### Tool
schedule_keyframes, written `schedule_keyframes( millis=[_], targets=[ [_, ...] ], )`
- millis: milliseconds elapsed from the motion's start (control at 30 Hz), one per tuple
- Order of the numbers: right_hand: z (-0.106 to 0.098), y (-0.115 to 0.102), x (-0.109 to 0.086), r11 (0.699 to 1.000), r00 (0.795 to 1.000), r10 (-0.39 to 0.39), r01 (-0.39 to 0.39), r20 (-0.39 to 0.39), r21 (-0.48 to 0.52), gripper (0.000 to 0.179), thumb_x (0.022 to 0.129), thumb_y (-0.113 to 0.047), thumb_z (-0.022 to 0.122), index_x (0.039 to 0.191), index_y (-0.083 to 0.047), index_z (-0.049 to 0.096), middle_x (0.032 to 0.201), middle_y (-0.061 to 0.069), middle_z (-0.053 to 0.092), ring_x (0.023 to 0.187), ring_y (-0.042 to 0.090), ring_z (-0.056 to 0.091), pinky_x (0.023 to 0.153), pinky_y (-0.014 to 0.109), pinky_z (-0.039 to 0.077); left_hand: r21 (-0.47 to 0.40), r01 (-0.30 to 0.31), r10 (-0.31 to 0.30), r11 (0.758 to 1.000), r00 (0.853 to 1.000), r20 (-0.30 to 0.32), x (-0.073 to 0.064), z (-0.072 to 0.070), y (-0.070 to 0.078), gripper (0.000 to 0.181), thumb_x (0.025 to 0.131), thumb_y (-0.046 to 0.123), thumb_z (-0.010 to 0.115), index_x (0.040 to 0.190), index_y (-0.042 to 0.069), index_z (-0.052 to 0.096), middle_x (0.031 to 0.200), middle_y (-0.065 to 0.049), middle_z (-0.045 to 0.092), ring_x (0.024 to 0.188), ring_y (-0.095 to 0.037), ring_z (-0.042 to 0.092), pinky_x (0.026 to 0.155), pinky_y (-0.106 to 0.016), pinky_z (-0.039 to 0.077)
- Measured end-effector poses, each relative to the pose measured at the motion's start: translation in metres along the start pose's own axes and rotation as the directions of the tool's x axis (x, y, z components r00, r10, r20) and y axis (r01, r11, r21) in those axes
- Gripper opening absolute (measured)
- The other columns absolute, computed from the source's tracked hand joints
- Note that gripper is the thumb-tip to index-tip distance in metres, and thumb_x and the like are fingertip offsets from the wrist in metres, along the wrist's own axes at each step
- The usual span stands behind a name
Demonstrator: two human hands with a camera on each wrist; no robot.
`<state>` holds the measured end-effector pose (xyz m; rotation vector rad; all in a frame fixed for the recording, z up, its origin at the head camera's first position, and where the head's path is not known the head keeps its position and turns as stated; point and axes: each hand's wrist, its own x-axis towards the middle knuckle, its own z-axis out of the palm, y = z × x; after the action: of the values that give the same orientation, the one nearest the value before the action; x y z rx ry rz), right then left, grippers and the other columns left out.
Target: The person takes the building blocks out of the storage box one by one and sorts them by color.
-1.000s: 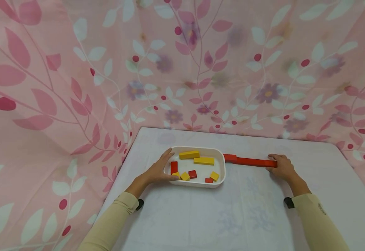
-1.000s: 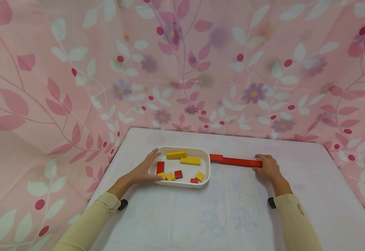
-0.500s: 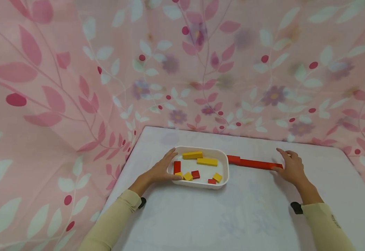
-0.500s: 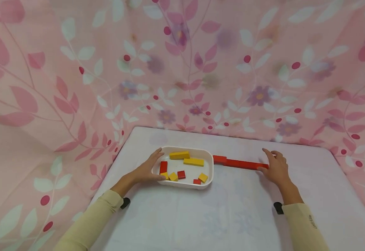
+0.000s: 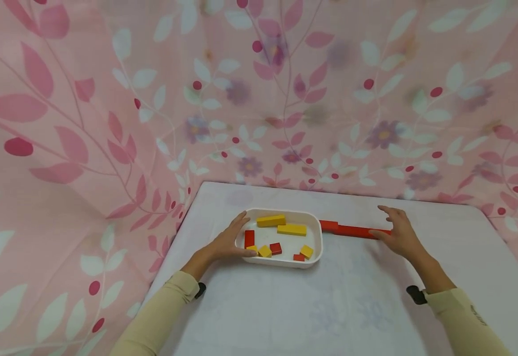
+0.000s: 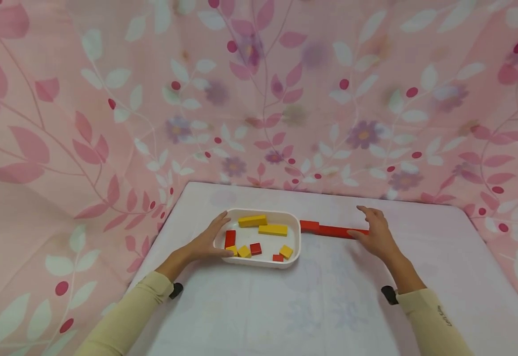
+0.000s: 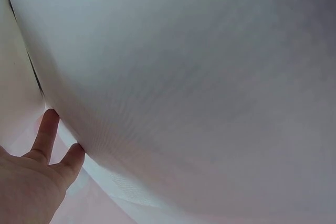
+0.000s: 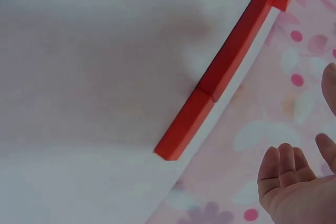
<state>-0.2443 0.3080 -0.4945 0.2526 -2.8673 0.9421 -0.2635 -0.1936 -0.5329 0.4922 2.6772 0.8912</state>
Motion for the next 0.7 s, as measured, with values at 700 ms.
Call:
schedule_keyframes(
  millis=[700],
  targets=[
    [0.028,-0.064,0.006,0.988,0.987,-0.142,0.137,0.069,0.066,0.081,0.085,-0.021,0.079,0.152,-0.015,0.034,0.149,0.021,0.035,0.119,0.039,0.053,0.088,0.056,0.056,-0.011,-0.01,0.01,1.0,1.0,0.004,-0.004,-0.002,0.003,0.113,0.069,0.065,0.077,0.158,0.037,0.013,0.167,0.013,-0.003,0.154,-0.026,0.015,0.113,-0.067,0.028]
  ],
)
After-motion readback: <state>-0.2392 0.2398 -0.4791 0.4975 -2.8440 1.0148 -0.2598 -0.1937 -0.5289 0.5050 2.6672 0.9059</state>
